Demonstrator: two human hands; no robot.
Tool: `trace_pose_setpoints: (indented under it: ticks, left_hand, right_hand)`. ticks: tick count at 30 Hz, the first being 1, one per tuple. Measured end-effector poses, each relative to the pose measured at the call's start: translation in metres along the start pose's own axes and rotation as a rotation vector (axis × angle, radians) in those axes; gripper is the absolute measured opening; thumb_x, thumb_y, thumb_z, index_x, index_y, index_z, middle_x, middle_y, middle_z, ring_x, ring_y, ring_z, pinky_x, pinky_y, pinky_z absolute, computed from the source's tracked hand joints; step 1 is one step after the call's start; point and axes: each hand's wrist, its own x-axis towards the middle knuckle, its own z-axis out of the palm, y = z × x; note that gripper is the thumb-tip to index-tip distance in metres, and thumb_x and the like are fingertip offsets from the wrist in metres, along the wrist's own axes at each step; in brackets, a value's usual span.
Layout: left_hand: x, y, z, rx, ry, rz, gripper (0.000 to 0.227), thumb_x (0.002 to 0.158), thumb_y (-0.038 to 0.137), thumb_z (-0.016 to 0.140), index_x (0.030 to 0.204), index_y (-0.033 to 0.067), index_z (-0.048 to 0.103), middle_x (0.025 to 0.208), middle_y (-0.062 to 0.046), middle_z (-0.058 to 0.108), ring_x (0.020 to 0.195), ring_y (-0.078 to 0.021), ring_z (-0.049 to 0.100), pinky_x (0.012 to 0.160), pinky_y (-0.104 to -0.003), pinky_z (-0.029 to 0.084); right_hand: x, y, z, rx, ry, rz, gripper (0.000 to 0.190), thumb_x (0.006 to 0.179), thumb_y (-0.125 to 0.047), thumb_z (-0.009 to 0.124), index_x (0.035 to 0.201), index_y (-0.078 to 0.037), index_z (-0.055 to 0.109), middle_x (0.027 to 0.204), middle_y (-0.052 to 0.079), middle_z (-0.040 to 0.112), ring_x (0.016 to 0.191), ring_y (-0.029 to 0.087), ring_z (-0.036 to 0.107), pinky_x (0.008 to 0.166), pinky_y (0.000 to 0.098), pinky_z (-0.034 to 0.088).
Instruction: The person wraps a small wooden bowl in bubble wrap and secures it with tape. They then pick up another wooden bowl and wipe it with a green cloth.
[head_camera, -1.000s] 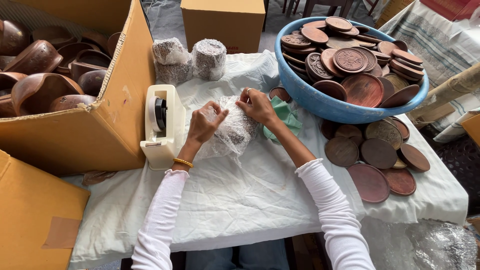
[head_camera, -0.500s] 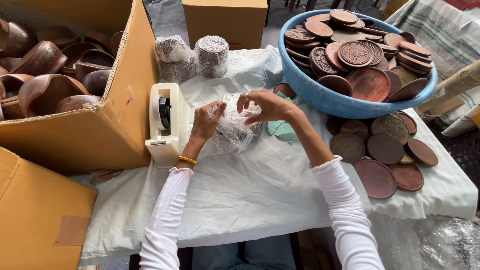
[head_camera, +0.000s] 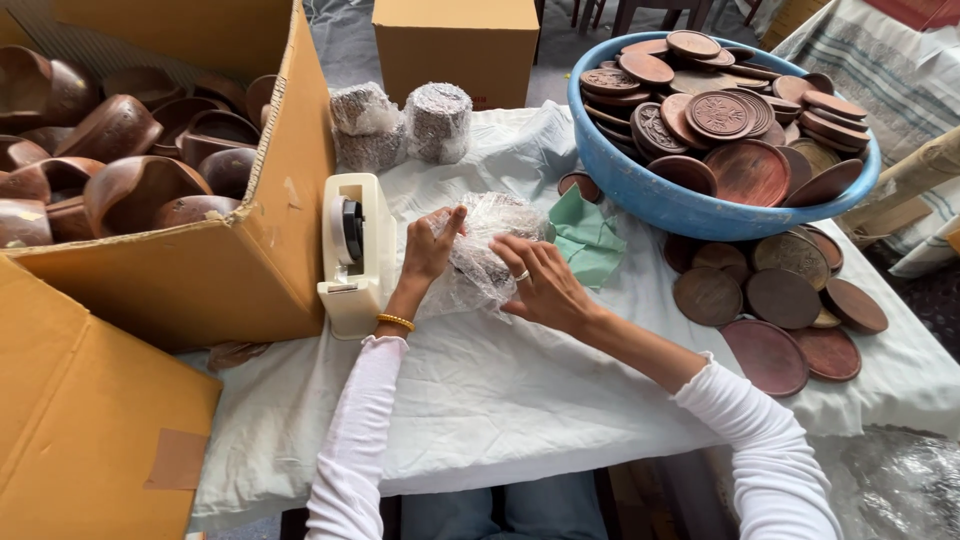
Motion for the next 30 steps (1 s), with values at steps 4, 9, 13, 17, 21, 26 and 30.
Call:
trace_pose_setpoints:
  ticks: [4, 9, 13, 17, 21, 26, 30]
  left_hand:
    - [-0.001, 0.0, -0.003, -0.025, 0.002, 0.019, 0.069, 0.102, 0.064, 0.045, 0.074, 0.0047, 0.068, 0.057, -0.007, 0.058, 0.054, -0.0147, 0.054, 0.058, -0.034, 0.044]
    - [0.0, 0.003, -0.012, -0.087, -0.053, 0.025, 0.088, 0.098, 0.079, 0.03, 0.075, 0.0042, 0.071, 0.06, -0.004, 0.059, 0.062, -0.0122, 0.056, 0.062, -0.031, 0.045]
    - [0.006, -0.019, -0.006, -0.096, -0.075, -0.094, 0.093, 0.091, 0.084, 0.023, 0.082, 0.0065, 0.074, 0.055, -0.009, 0.051, 0.06, -0.0134, 0.052, 0.06, -0.032, 0.043]
    - [0.004, -0.024, -0.007, -0.133, -0.089, -0.154, 0.096, 0.092, 0.085, 0.025, 0.073, -0.0037, 0.057, 0.061, -0.005, 0.059, 0.063, -0.0128, 0.056, 0.058, -0.035, 0.045]
    - [0.008, -0.054, 0.001, -0.041, -0.146, -0.068, 0.097, 0.091, 0.086, 0.032, 0.072, -0.0044, 0.062, 0.061, -0.01, 0.056, 0.064, -0.0157, 0.053, 0.06, -0.037, 0.043]
    - [0.0, -0.032, -0.006, -0.013, -0.208, -0.006, 0.099, 0.082, 0.092, 0.041, 0.105, -0.0024, 0.059, 0.086, -0.017, 0.067, 0.082, -0.0226, 0.064, 0.074, -0.039, 0.052]
    - [-0.005, -0.024, -0.011, 0.042, -0.254, 0.256, 0.134, 0.072, 0.093, 0.056, 0.169, 0.0084, 0.018, 0.17, -0.03, 0.031, 0.145, -0.0489, 0.04, 0.118, -0.054, 0.035]
  right_hand:
    - [-0.006, 0.006, 0.016, -0.394, 0.097, -0.322, 0.044, 0.083, -0.02, 0.086, 0.121, -0.013, 0.063, 0.141, 0.011, 0.053, 0.126, 0.026, 0.054, 0.109, 0.0466, 0.043]
    - [0.015, 0.02, 0.021, -0.026, 0.012, -0.28, 0.027, 0.09, -0.009, 0.072, 0.116, -0.01, 0.067, 0.123, 0.006, 0.072, 0.112, 0.02, 0.067, 0.107, 0.0475, 0.049]
    - [0.044, 0.044, 0.012, 0.318, 0.088, -0.067, 0.028, 0.087, -0.005, 0.068, 0.115, -0.004, 0.065, 0.105, 0.009, 0.072, 0.099, 0.026, 0.071, 0.088, 0.0423, 0.057]
    - [0.079, 0.067, 0.012, 0.481, 0.196, 0.23, 0.021, 0.098, -0.007, 0.067, 0.116, 0.002, 0.061, 0.092, 0.011, 0.074, 0.075, 0.017, 0.073, 0.061, 0.0305, 0.057]
    - [0.097, 0.08, 0.023, 0.559, 0.211, 0.445, 0.022, 0.09, -0.005, 0.069, 0.11, 0.002, 0.065, 0.076, 0.007, 0.074, 0.062, 0.012, 0.072, 0.054, 0.0285, 0.055]
    - [0.092, 0.108, 0.06, 0.355, 0.179, 0.613, 0.023, 0.087, -0.016, 0.083, 0.096, -0.001, 0.069, 0.066, 0.007, 0.07, 0.058, 0.012, 0.068, 0.048, 0.029, 0.05]
    - [0.097, 0.094, 0.044, 0.25, 0.172, 0.647, 0.033, 0.075, -0.02, 0.089, 0.093, -0.004, 0.066, 0.063, 0.006, 0.069, 0.054, 0.014, 0.065, 0.049, 0.0273, 0.049]
